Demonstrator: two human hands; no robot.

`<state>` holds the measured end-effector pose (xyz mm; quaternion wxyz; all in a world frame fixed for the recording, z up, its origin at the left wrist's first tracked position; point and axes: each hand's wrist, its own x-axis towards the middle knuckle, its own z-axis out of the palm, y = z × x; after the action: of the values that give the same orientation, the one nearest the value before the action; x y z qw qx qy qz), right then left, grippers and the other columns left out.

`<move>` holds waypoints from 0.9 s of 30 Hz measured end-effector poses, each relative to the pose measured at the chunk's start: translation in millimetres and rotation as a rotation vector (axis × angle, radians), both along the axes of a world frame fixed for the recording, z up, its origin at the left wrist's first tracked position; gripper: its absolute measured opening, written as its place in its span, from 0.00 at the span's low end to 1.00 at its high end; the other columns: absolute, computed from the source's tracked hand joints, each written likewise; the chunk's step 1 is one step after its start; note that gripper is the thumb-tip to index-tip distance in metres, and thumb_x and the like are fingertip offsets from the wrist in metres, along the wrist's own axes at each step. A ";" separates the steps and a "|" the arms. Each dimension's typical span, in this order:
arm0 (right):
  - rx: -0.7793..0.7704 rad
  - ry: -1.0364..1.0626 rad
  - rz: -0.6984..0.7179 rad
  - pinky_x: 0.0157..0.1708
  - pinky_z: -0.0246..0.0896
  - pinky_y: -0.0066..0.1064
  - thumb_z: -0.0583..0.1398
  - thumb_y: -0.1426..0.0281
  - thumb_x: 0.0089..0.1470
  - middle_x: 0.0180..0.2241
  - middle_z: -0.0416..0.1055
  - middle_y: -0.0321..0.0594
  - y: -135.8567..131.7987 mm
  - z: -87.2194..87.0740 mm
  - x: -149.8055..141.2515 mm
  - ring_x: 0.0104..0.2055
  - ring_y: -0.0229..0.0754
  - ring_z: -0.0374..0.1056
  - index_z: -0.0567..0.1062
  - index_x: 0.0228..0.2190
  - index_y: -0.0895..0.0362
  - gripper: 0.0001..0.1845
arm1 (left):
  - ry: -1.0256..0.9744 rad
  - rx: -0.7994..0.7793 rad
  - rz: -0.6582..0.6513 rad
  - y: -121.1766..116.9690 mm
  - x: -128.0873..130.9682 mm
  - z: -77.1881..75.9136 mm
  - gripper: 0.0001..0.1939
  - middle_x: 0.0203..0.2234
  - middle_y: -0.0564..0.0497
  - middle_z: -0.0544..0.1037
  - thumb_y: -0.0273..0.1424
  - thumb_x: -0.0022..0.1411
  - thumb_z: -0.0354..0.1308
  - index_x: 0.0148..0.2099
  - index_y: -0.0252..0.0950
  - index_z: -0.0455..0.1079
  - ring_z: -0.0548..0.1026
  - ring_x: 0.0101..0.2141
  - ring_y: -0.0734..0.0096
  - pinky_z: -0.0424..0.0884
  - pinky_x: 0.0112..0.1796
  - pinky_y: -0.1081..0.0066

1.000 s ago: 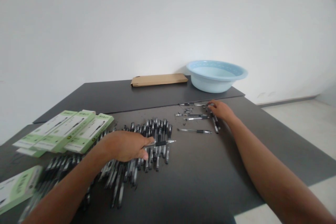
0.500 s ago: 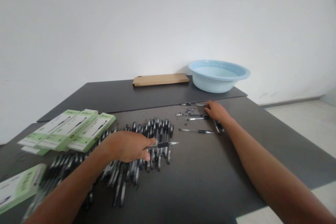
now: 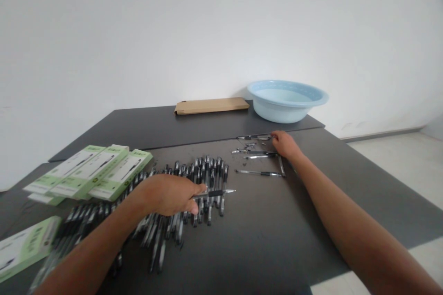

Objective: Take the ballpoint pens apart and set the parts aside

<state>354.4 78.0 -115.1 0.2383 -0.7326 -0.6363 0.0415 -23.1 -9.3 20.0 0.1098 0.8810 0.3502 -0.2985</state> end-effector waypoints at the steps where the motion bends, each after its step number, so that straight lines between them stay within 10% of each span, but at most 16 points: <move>1: 0.028 0.030 -0.001 0.51 0.53 0.33 0.51 0.77 0.51 0.46 0.71 0.54 -1.0 3.2 0.3 0.49 0.48 0.65 0.74 0.44 0.65 0.20 | -0.002 -0.001 0.002 0.0 0.0 0.2 0.27 0.42 0.38 0.78 0.39 0.63 0.50 0.63 0.39 0.58 0.76 0.39 0.50 0.70 0.33 0.63; 10: 0.229 0.459 0.078 0.31 0.63 0.30 0.53 0.65 0.52 0.29 0.70 0.39 -23.1 27.2 -27.2 0.29 0.38 0.68 0.68 0.39 0.59 0.14 | 0.005 0.003 0.027 7.7 -5.6 -1.1 0.28 0.45 0.38 0.77 0.41 0.64 0.48 0.64 0.41 0.56 0.75 0.42 0.50 0.70 0.36 0.62; 16: 0.196 1.126 0.413 0.18 0.52 0.23 0.61 0.63 0.48 0.17 0.61 0.26 -48.2 37.7 -84.3 0.17 0.32 0.58 0.62 0.30 0.54 0.13 | 0.030 -0.003 0.104 23.3 -6.9 1.9 0.29 0.49 0.34 0.73 0.38 0.65 0.48 0.65 0.33 0.54 0.73 0.46 0.49 0.68 0.41 0.61; 27: -0.182 1.185 0.798 0.33 0.64 0.31 0.60 0.63 0.54 0.29 0.73 0.38 -93.8 51.2 -146.9 0.31 0.37 0.71 0.66 0.36 0.57 0.12 | -0.034 -0.126 0.068 36.0 -10.0 -5.1 0.27 0.45 0.40 0.77 0.41 0.65 0.47 0.61 0.34 0.59 0.75 0.43 0.57 0.68 0.40 0.68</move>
<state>207.5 -15.8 -63.8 0.4483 -0.3152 -0.6132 0.5689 -33.1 26.6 14.9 0.1812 0.8648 0.3584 -0.3012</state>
